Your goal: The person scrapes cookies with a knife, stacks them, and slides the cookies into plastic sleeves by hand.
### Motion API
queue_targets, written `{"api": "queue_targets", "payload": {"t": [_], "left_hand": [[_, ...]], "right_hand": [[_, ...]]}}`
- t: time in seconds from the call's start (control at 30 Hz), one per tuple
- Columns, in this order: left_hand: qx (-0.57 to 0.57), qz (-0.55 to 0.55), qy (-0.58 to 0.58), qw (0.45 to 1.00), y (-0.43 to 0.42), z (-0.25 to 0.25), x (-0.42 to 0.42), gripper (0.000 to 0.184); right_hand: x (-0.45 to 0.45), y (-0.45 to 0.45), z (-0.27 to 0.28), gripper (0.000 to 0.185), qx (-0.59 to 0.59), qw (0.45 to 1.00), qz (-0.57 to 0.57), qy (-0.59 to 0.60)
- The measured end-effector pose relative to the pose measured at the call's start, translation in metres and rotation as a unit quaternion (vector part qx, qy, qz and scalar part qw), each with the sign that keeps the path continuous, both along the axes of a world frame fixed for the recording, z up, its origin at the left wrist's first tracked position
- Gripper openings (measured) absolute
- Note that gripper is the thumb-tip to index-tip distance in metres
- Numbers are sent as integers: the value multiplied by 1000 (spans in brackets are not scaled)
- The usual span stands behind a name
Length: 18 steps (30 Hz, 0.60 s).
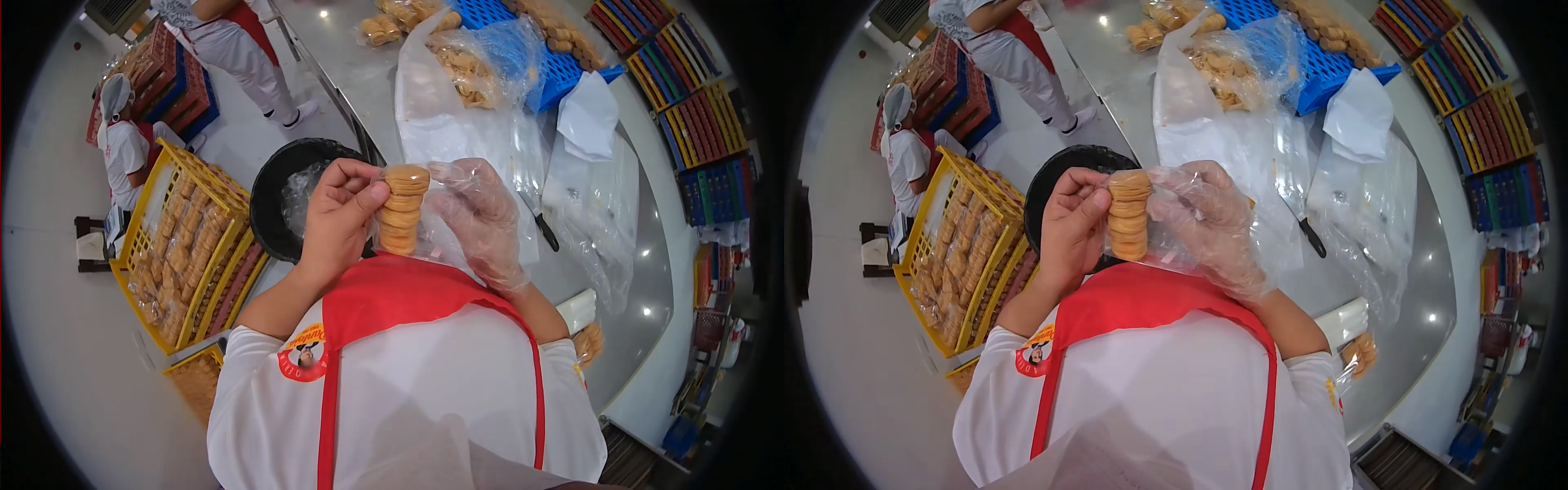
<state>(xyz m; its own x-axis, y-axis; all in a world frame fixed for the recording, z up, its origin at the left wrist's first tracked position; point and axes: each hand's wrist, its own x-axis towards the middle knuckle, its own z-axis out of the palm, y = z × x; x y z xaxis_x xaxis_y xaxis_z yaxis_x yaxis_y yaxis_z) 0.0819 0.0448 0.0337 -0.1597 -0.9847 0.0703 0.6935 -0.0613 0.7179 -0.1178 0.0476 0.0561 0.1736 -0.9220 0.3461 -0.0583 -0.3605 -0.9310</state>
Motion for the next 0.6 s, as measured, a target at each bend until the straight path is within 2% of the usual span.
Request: {"api": "queue_targets", "payload": {"t": [0.3, 0.4, 0.53, 0.6], "left_hand": [[25, -14, -41, 999, 2, -4, -14, 5], [48, -26, -54, 997, 1, 0, -23, 10], [71, -110, -71, 989, -2, 2, -31, 17], [59, -137, -79, 986, -3, -1, -39, 20]], "right_hand": [[-9, 19, -3, 39, 79, 996, -33, -29], [-17, 22, -12, 37, 44, 997, -57, -20], [-30, 29, -9, 37, 6, 994, -105, 41], [-31, 34, -10, 37, 21, 991, -132, -3]]}}
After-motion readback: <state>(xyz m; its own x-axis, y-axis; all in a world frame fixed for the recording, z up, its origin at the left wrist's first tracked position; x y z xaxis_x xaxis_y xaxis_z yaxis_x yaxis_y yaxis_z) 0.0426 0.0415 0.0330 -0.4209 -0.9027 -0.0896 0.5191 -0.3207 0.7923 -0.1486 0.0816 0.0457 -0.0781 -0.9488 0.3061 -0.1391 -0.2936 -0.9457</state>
